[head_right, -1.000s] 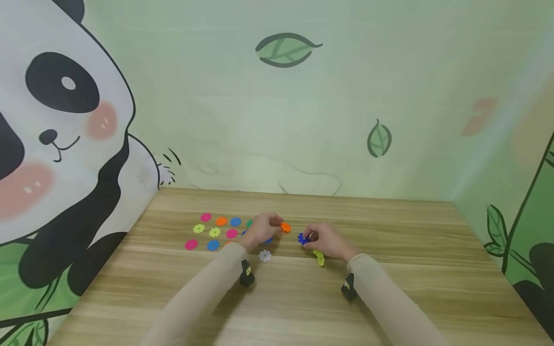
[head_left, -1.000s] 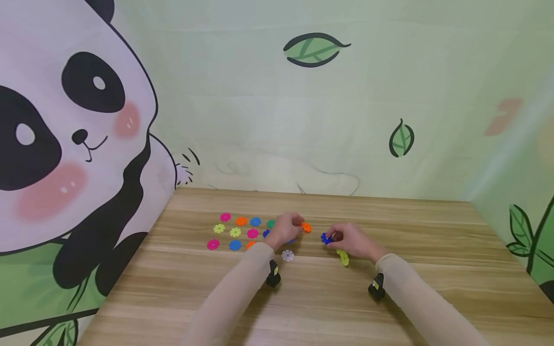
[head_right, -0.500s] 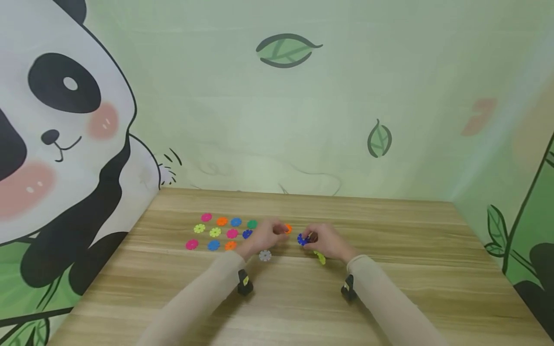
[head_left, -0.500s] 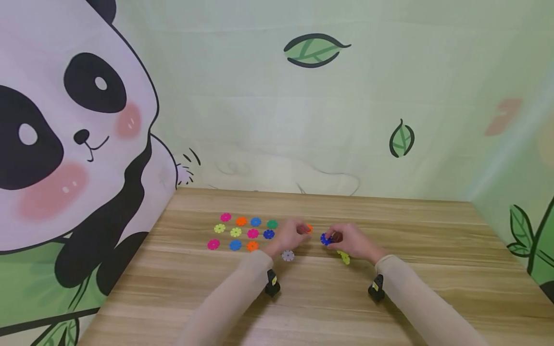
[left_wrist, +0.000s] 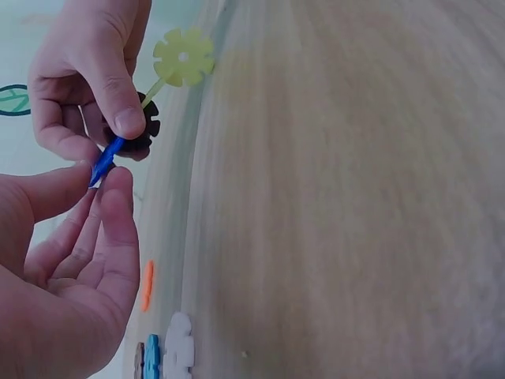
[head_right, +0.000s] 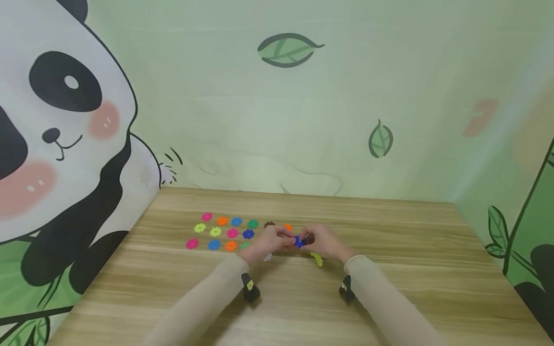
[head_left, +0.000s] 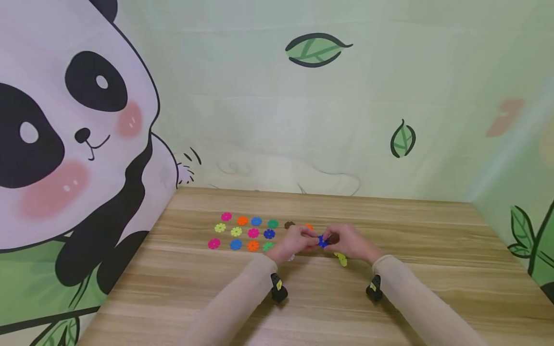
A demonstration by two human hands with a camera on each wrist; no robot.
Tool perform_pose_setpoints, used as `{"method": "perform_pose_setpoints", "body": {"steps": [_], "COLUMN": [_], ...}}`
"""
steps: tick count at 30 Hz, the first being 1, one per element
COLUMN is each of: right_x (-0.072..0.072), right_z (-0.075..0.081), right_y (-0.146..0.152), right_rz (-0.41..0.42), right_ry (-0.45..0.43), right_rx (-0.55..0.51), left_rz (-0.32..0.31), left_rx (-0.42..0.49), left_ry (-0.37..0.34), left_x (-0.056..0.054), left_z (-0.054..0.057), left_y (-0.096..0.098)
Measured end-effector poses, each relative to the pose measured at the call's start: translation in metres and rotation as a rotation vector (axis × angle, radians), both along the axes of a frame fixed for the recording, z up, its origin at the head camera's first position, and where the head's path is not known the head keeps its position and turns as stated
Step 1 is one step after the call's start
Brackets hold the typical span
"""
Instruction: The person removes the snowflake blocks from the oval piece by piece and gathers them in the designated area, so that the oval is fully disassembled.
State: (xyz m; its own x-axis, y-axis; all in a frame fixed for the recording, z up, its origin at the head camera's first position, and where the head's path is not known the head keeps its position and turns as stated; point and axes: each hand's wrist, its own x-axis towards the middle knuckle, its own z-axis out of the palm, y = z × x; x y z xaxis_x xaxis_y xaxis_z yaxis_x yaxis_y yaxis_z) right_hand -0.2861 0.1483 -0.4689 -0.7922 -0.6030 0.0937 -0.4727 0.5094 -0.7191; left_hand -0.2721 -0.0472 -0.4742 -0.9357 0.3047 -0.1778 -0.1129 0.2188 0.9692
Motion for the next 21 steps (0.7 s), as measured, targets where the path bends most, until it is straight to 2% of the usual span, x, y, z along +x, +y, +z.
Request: {"method": "perform_pose_setpoints", "body": {"steps": [6, 15, 21], "right_x": [-0.0003, -0.0001, -0.0012], "right_z": [-0.0015, -0.0036, -0.0059], "right_y": [0.0003, 0.0051, 0.0085], "right_rz": [0.016, 0.035, 0.02], "right_ry": [0.009, 0.055, 0.066], "right_rx": [-0.005, 0.014, 0.028], "left_rz": [0.024, 0.035, 0.037], "left_rx": [-0.007, 0.052, 0.028], "left_ry": [-0.002, -0.02, -0.039], "left_x": [0.0006, -0.001, -0.001], "left_z": [-0.0004, -0.0071, -0.0092], "left_y": [0.0031, 0.0012, -0.0015]}}
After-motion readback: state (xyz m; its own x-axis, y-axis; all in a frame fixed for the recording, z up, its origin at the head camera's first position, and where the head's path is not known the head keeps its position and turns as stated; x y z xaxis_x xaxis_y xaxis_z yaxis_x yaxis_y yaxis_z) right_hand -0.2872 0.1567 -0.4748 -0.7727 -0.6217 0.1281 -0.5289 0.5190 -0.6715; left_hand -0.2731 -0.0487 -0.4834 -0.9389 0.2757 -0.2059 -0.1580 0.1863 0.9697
